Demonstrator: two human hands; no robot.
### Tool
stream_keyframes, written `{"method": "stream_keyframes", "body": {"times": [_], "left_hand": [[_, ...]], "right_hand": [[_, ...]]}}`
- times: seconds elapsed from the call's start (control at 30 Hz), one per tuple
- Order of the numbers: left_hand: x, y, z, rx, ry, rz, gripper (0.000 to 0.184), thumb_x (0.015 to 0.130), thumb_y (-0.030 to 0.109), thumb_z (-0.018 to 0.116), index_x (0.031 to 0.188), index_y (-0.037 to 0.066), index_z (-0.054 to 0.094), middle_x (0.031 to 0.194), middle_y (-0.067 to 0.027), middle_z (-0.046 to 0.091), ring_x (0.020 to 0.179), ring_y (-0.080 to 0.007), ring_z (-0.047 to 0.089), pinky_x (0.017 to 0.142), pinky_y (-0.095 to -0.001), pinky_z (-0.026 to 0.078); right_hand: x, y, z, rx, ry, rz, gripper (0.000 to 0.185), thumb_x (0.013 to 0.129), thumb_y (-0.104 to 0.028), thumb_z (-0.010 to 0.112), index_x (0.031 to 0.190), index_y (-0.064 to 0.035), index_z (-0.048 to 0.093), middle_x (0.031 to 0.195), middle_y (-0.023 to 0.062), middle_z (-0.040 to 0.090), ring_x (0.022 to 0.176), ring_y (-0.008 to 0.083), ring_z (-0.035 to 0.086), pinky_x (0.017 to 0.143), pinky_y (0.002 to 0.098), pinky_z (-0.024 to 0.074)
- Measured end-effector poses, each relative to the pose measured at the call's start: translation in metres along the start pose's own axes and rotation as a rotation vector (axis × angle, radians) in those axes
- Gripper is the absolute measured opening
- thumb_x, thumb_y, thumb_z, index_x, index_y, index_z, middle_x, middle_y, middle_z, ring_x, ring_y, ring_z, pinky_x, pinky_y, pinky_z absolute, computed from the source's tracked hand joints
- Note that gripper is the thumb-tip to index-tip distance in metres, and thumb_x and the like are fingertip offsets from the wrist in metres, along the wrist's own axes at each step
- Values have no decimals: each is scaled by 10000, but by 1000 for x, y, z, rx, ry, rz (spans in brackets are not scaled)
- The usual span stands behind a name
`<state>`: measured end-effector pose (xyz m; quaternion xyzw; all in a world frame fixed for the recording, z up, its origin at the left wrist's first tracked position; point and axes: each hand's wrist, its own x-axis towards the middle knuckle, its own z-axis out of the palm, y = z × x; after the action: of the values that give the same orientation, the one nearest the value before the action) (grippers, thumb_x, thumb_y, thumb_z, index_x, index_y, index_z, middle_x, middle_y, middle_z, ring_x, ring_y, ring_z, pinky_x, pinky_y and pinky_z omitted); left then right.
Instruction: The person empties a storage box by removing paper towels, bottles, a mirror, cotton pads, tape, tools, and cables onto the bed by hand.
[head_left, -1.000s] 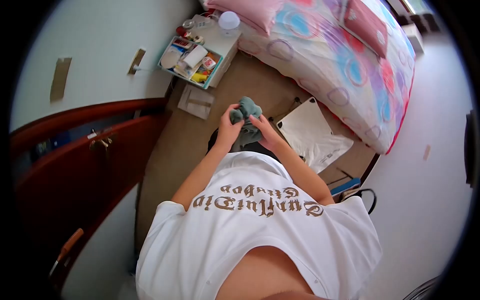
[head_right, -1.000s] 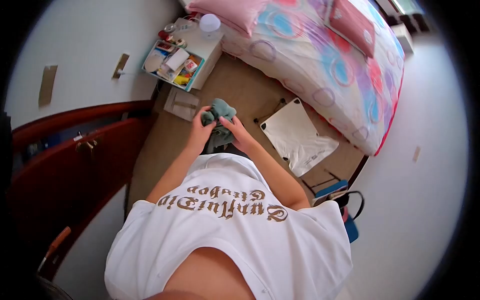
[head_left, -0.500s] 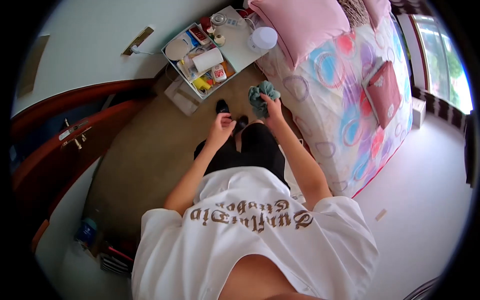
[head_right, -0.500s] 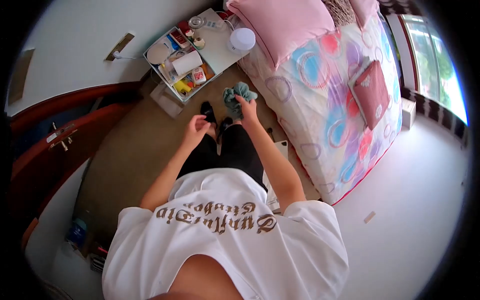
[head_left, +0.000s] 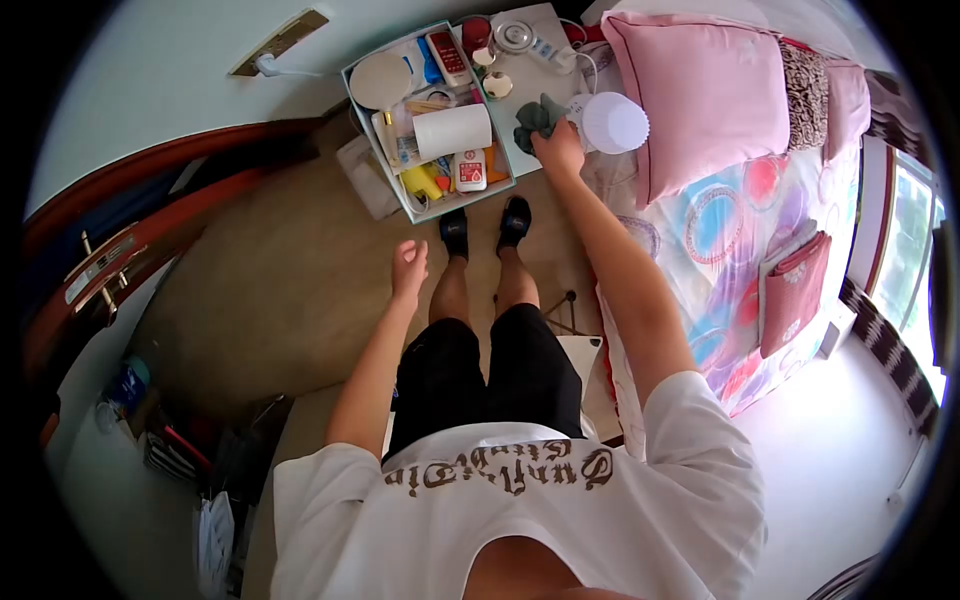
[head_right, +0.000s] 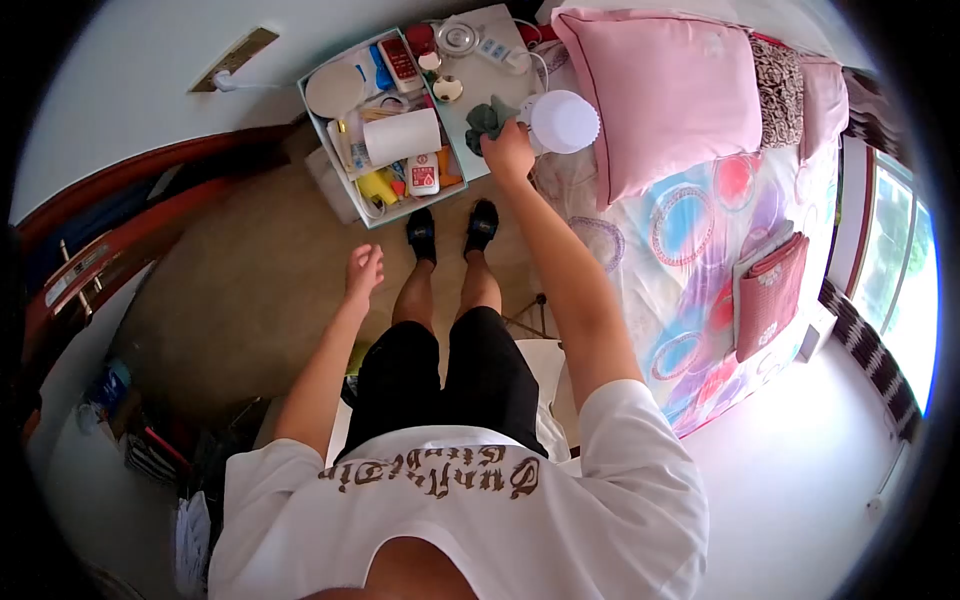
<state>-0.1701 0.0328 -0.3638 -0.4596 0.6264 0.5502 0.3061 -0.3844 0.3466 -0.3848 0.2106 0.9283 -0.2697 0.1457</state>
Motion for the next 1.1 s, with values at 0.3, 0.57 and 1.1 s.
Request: {"method": "stream_keyframes", "body": {"times": [0.3,0.57,1.1], "left_hand": [[89,5,19,-46,141,492,484,1035,223,675,1448,54,486,1297,-87,670,1074,-184,672,801,-354,578],[97,5,17,169,246,539,378,1009,112,669,1360,21,560,1179,-123,727,938,-199,723,759,-351,591],[88,17,7,288,262,602,397,939,164,775,1251,-11,604,1057,-133,753,796,-189,733,731,-347,586]], "right_hand": [[16,19,35,251,39,-216,742,844,-380,812,1358,66,517,1275,292,596,1193,468,594,1017,524,498],[-58,-34,-10,137,166,-585,649,864,-179,786,1417,-1,497,1412,237,532,1290,453,513,1103,513,432],[-34,-106,66,-393,58,-925,980,690,-167,867,1561,-244,423,1444,101,526,1402,311,476,1190,599,300]]}}
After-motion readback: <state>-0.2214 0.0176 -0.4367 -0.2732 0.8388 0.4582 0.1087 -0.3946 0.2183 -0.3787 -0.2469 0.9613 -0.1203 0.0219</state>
